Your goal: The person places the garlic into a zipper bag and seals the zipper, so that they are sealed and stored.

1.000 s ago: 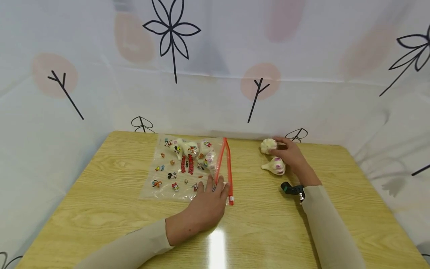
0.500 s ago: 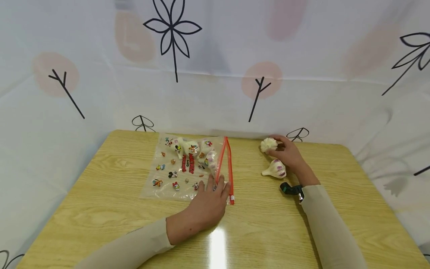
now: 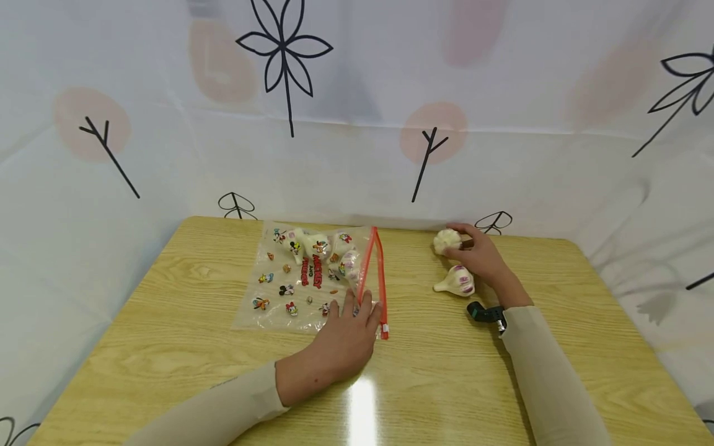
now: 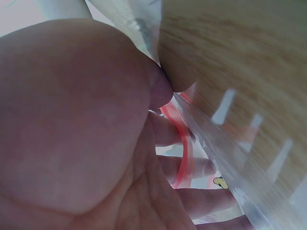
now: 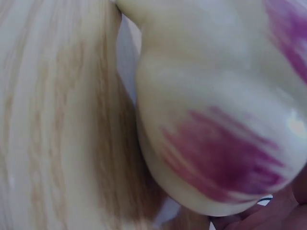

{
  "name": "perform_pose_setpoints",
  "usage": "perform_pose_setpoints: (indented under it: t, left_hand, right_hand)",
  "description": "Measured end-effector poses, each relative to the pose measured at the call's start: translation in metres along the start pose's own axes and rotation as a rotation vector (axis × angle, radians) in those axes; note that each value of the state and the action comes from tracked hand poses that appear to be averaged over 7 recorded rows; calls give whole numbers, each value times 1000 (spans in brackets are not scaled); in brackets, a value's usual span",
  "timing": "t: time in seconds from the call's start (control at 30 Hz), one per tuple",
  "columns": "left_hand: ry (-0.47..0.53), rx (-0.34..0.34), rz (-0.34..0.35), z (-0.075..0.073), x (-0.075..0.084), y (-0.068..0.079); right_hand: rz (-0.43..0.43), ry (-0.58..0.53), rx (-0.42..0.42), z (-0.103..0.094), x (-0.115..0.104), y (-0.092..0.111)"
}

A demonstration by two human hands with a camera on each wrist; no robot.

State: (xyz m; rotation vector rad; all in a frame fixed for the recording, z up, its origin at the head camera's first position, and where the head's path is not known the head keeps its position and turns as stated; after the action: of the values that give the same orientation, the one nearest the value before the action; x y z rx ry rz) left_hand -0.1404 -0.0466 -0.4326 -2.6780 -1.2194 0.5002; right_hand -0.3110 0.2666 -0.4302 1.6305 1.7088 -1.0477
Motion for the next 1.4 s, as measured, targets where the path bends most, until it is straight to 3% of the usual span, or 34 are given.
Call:
perform_pose_setpoints:
  t: [0.33,0.67,0.93,1.4]
  left_hand:
    - [3,-27,-8,1,0,-1]
    - [16,-46,-17,3,1,-1]
    - [5,-35,-4,2,1,-1]
    - [-3,-39,-9,2,0,-2]
  right_hand:
    - [-16,33,37,-2,-5,2]
    - [-98,34,35,-2,-30,9]
    - [-209,98,32,5,-48,16]
    - [-467,0,-51,33,-71,28]
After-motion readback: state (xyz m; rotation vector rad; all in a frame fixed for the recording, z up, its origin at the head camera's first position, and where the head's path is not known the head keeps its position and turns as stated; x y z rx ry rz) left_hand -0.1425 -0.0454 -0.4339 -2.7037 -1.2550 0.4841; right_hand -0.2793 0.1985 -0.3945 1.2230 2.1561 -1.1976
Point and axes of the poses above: each hand's wrist, its own y-axis away from the middle knuckle, its own z-axis out of the palm, x = y × z, the point moved 3 cm from there along -y, towards the middle knuckle, and after that the axes turned 14 degrees about x, right-handed, at the moved point
